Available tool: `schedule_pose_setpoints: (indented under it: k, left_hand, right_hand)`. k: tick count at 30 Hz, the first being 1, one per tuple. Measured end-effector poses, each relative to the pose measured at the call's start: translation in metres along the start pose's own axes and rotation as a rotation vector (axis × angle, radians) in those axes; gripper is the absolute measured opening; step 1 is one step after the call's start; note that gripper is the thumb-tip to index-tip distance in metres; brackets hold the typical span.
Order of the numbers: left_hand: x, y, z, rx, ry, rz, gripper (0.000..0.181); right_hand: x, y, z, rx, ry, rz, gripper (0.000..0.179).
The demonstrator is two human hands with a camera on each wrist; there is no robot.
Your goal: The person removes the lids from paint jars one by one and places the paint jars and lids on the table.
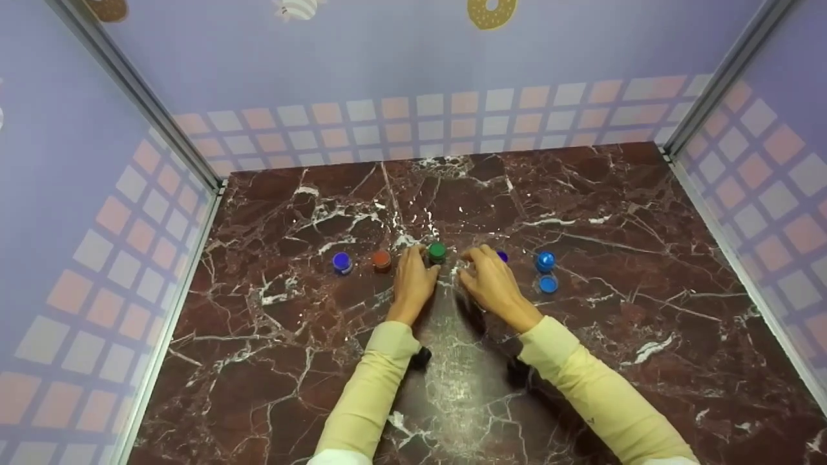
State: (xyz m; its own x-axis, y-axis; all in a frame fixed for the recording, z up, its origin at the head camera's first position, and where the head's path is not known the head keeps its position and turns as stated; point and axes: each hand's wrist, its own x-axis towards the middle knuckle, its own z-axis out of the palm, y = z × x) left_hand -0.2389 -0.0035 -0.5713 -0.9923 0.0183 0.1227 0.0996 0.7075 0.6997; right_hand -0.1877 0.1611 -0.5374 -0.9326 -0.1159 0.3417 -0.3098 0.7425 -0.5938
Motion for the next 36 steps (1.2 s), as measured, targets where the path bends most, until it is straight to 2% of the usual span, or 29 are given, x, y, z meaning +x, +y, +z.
schedule_pose_setpoints:
  k: [9,16,23,30,36]
  left_hand:
    - [0.013,0.006,0.007,0.073,-0.049,-0.036,0.054]
    - [0.013,0.007,0.009,0.098,-0.056,0.022,0.046]
    - [0.004,0.007,0.007,0.075,-0.089,0.075,0.041]
    - [-0.010,0.004,0.006,0.083,-0.109,0.127,0.040]
    - [-0.025,0.001,0.003,0.104,-0.149,0.189,0.032]
  right_hand:
    - [0.010,-0.003,0.008,0.010,-0.051,0.039,0.022]
    - [0.011,-0.003,0.009,0.034,-0.059,0.027,0.026]
    - [0.005,0.002,0.011,0.064,-0.053,0.003,0.028]
    - [-0.003,0.003,0.013,0.057,-0.075,0.021,0.027]
    - [-0.011,-0.001,0.014,0.048,-0.059,-0.027,0.022]
